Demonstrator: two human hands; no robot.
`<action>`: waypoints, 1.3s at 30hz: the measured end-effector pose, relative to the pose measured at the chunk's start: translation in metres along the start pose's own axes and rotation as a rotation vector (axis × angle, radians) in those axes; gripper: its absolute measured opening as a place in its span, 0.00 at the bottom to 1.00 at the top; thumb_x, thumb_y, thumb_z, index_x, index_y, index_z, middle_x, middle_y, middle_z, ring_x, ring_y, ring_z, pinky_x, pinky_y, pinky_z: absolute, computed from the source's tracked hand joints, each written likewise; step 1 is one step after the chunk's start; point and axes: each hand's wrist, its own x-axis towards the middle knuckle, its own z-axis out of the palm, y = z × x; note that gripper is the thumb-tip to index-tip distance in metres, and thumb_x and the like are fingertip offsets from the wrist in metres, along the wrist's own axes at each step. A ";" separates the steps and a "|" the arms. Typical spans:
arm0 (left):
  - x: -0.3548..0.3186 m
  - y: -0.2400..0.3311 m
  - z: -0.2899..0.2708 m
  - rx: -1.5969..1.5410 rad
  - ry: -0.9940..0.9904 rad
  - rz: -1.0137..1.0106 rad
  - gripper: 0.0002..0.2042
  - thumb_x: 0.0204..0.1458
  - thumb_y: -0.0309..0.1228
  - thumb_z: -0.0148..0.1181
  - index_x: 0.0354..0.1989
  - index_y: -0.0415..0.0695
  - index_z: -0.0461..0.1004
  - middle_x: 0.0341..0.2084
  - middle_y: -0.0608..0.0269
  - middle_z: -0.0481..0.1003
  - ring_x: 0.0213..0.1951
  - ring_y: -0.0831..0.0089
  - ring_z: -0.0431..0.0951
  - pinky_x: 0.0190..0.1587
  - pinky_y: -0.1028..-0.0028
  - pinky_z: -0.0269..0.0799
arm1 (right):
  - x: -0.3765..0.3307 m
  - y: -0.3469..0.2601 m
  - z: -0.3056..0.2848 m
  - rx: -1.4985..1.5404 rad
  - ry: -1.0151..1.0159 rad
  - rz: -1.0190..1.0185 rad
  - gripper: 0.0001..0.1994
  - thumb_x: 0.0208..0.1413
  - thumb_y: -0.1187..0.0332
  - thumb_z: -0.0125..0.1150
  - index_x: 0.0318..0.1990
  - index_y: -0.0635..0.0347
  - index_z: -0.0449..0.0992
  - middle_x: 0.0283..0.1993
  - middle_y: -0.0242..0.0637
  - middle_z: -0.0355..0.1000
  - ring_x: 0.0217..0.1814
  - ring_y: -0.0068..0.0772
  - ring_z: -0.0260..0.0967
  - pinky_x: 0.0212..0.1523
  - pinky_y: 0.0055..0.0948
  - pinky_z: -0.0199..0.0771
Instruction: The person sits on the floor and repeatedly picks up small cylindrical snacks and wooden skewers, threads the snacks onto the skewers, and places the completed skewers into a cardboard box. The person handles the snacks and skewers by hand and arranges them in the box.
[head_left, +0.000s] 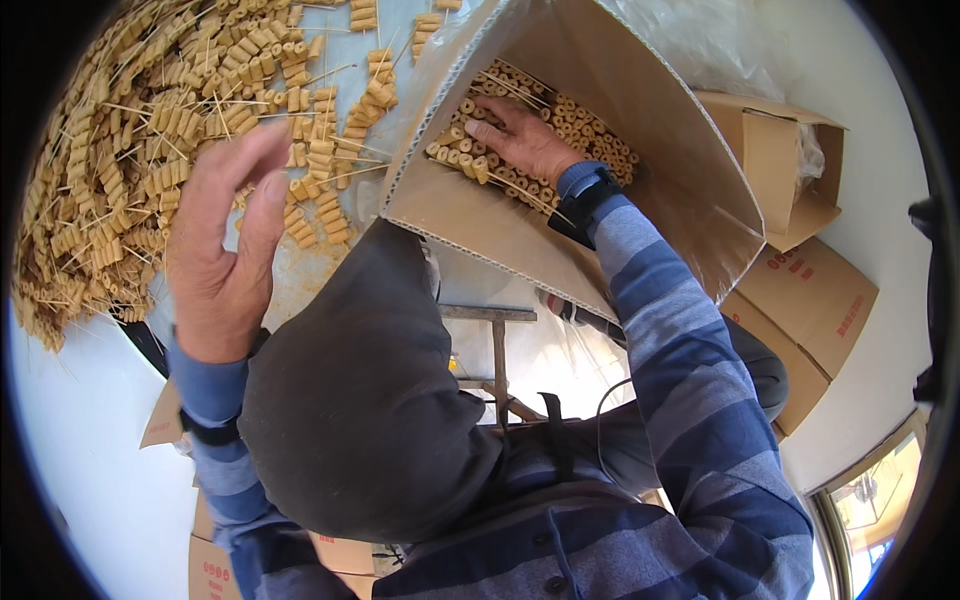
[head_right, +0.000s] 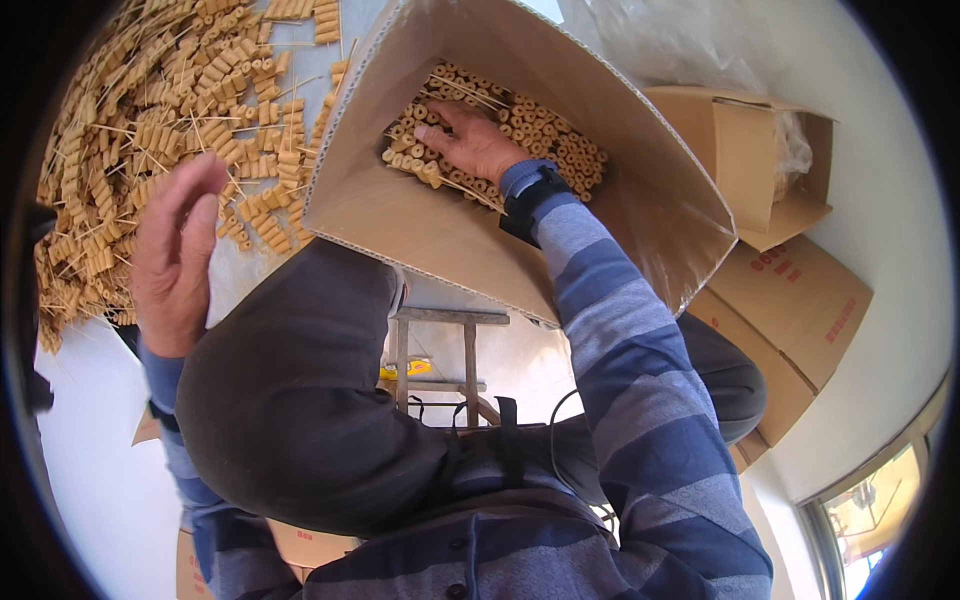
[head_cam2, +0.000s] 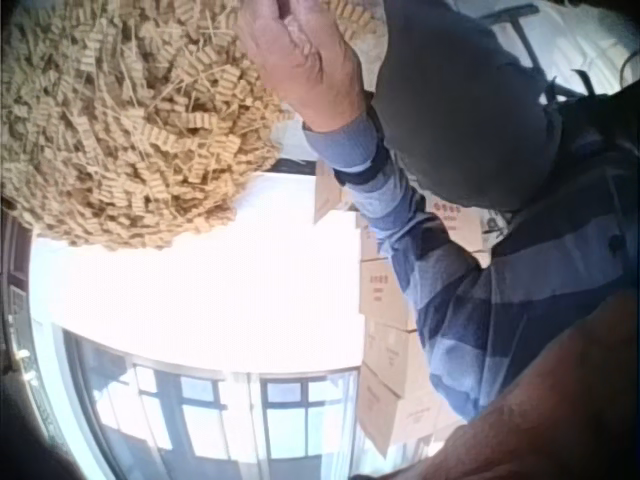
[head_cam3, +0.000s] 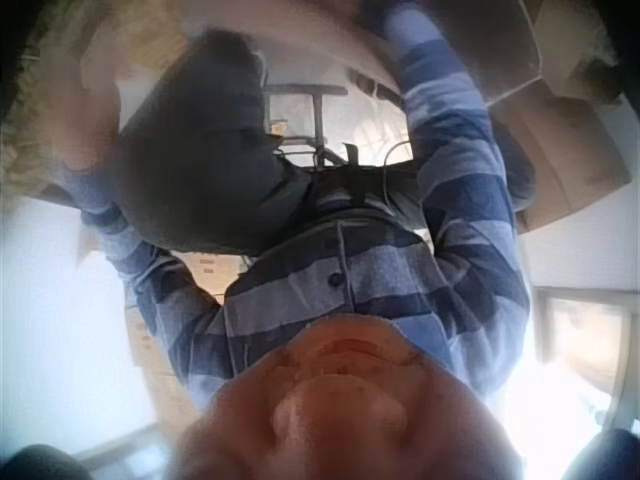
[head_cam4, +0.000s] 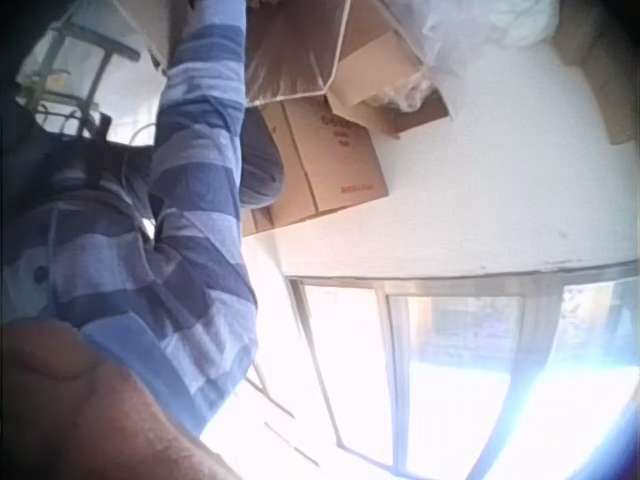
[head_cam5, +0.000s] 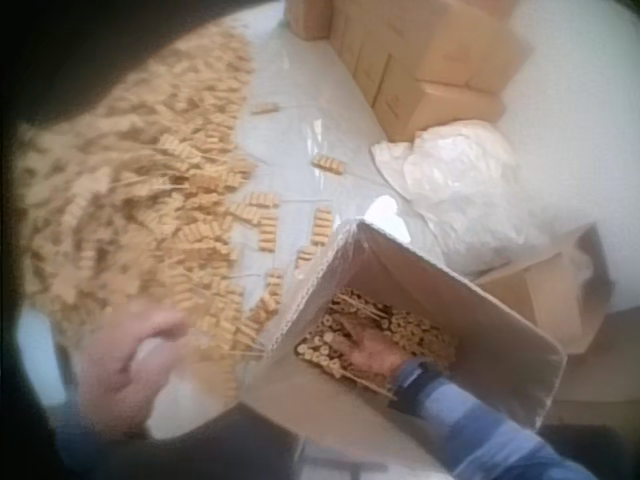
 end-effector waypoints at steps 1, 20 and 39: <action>0.020 0.019 -0.005 0.066 -0.076 0.139 0.15 0.63 0.22 0.53 0.57 0.36 0.72 0.50 0.55 0.75 0.51 0.68 0.76 0.57 0.72 0.68 | 0.001 0.004 0.003 -0.039 0.014 -0.023 0.35 0.61 0.44 0.58 0.68 0.61 0.64 0.71 0.55 0.59 0.75 0.53 0.54 0.73 0.40 0.55; 0.127 0.043 0.187 1.058 -1.396 0.251 0.19 0.49 0.23 0.60 0.52 0.34 0.74 0.52 0.41 0.74 0.52 0.52 0.78 0.51 0.60 0.76 | 0.010 0.021 0.002 0.570 0.055 0.165 0.23 0.66 0.51 0.55 0.60 0.57 0.75 0.60 0.42 0.75 0.63 0.37 0.70 0.64 0.30 0.65; 0.127 -0.071 0.245 0.884 -1.442 0.192 0.06 0.52 0.28 0.61 0.36 0.44 0.80 0.37 0.53 0.80 0.42 0.52 0.80 0.46 0.59 0.75 | 0.001 0.034 -0.047 0.263 -0.116 0.108 0.24 0.65 0.50 0.55 0.62 0.53 0.73 0.62 0.42 0.72 0.65 0.40 0.67 0.67 0.34 0.62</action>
